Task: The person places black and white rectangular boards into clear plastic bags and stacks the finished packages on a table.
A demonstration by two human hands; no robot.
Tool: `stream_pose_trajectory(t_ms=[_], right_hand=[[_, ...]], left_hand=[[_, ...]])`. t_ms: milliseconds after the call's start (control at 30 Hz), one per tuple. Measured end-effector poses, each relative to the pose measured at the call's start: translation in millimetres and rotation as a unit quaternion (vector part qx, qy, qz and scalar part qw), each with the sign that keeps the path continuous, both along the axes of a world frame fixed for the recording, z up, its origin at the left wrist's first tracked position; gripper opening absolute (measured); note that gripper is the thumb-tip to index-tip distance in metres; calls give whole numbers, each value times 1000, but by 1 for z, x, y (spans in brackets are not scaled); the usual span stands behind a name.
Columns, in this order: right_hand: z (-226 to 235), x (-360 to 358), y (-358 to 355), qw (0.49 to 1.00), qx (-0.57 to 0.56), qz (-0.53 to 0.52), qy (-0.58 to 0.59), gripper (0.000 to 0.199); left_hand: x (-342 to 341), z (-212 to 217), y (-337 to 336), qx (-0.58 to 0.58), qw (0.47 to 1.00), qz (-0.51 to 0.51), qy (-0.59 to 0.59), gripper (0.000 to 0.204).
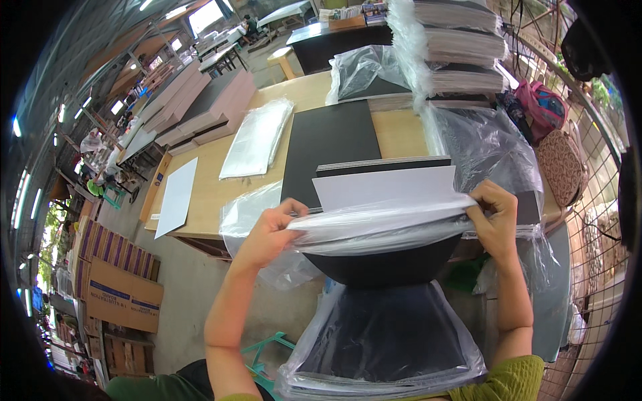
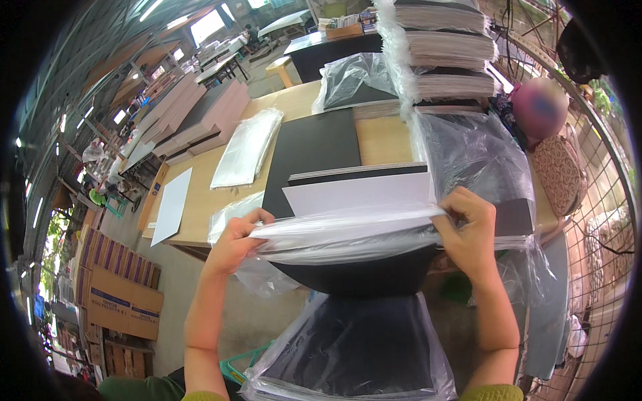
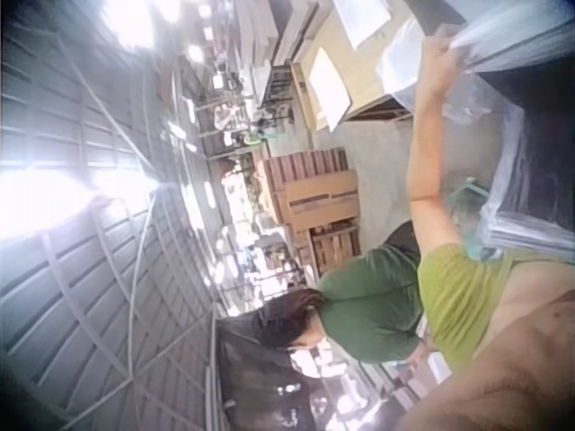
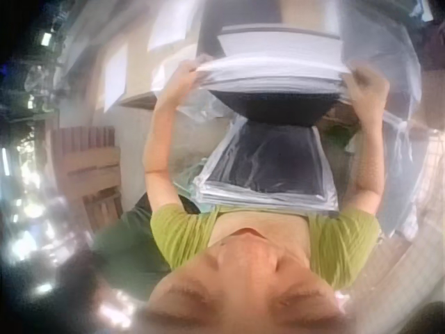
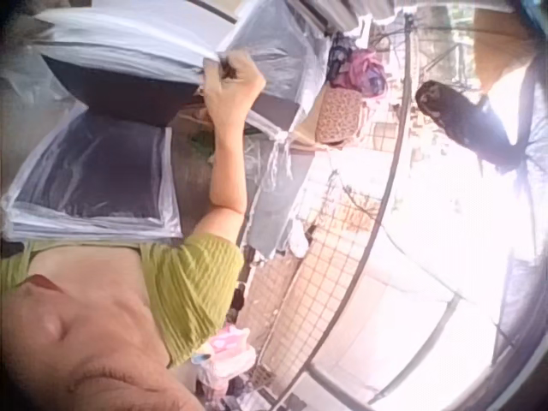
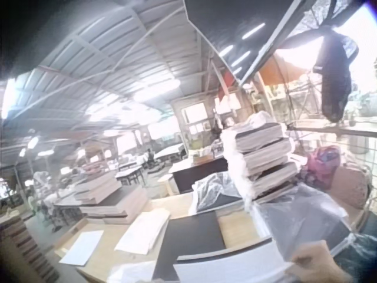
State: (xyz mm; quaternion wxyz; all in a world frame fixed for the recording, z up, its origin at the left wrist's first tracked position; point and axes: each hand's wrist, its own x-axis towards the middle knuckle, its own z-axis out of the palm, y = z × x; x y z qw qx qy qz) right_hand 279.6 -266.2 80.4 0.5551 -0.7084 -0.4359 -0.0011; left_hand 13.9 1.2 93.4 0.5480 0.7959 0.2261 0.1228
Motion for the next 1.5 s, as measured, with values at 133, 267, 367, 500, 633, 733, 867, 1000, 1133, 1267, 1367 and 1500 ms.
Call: stream_pose_trajectory(t_ms=[133,267,367,500,633,733,867,1000,1133,1267,1367,1500], right_hand=[[7,-2,-12,936,-101,130,311,9],[-42,17,-21,834,-57,199,512,13],[-85,18,-34,766,-7,230,600,22],[-133,2,-40,754,-14,193,628,32],[-178,-5,-59,767,-93,249,584,36],[-195,-12,-76,770,-130,312,542,13],[-193,-32,-98,743,-108,273,601,11],[-209,-32,-104,741,-83,281,605,21],[-246,-22,-103,755,-126,259,589,23],[-282,-11,-100,770,-188,198,577,24],[-299,-7,-92,765,-210,165,586,26],[-320,0,-90,780,-221,113,574,28]], left_hand=[[-13,-38,10,-311,946,59,71,12],[-26,-98,13,-421,904,15,67,30],[-19,-119,3,-488,870,-21,63,5],[-37,-164,-2,-497,860,49,104,3],[-51,-207,-17,-504,851,54,138,14],[-58,-228,-30,-441,884,-10,153,28],[-52,-247,-56,-370,916,12,158,32],[-51,-267,-54,-252,957,41,139,32],[-54,-282,-50,-134,984,12,118,35],[-55,-285,-51,-143,979,35,138,36],[-58,-292,-50,-213,960,90,156,39],[-50,-298,-53,-213,959,118,144,39]])
